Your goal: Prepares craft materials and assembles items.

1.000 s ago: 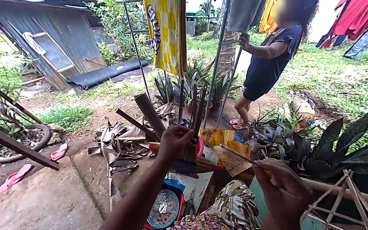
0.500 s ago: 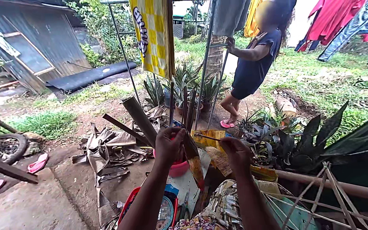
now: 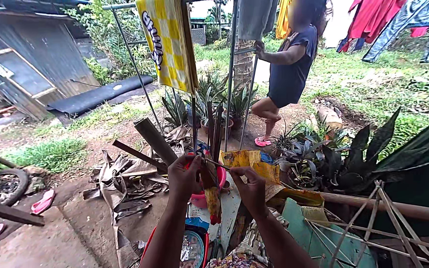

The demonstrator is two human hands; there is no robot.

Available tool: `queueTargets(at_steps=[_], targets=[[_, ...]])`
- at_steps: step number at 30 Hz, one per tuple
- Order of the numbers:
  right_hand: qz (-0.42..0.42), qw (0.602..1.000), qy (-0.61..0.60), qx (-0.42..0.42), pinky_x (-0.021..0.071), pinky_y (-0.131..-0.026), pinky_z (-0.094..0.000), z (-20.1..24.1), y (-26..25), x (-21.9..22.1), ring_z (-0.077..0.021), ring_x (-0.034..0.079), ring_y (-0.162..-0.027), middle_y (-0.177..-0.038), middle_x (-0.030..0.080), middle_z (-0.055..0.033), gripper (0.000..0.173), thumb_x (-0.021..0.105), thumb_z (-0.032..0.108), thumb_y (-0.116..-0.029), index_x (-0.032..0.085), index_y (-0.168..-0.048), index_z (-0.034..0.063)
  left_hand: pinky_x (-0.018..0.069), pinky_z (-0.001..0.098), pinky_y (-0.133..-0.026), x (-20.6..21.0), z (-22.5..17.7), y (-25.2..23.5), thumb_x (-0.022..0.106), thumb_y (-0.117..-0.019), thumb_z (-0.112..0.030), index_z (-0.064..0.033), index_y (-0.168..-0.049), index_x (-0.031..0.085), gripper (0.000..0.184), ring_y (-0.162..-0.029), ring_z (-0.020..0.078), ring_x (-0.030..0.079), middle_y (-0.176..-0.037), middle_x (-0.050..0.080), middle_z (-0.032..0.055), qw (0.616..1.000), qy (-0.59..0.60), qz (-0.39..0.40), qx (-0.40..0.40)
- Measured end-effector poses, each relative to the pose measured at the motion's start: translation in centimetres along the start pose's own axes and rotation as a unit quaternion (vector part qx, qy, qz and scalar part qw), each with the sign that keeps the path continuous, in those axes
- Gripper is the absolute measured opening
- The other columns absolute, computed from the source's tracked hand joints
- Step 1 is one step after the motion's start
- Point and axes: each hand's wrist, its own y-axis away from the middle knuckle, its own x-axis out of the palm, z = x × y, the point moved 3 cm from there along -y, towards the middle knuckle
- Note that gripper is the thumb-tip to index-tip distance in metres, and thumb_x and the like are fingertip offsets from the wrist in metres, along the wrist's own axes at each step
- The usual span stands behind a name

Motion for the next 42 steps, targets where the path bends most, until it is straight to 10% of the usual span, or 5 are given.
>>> queueTargets(at_steps=[29, 42], targets=[[0.017, 0.999, 0.012, -0.032, 0.0609, -0.080, -0.0204, 1.6, 1.3, -2.3, -0.0088, 0.072, -0.092, -0.099, 0.075, -0.0085, 0.011, 0.071, 0.006, -0.0925, 0.078, -0.099, -0.0002, 0.0649, 0.0377, -0.071, 1.2, -0.5, 1.0, 0.069, -0.0977, -0.009, -0.0008, -0.101, 0.068, 0.009, -0.074, 0.0171, 0.073, -0.089, 0.072, 0.0084, 0.997, 0.034, 0.037, -0.062], [0.056, 0.982, 0.056, -0.171, 0.0563, -0.093, -0.0266, 2.2, 0.9, -0.9, -0.0151, 0.070, -0.101, -0.100, 0.075, -0.0086, 0.009, 0.071, 0.005, -0.0916, 0.079, -0.096, 0.0049, 0.0608, 0.0305, -0.064, -0.6, -0.5, 1.3, 0.067, -0.0992, -0.014, -0.0036, -0.102, 0.068, 0.011, -0.066, 0.0117, 0.068, -0.084, 0.071, 0.0048, 0.998, 0.025, 0.017, -0.063]])
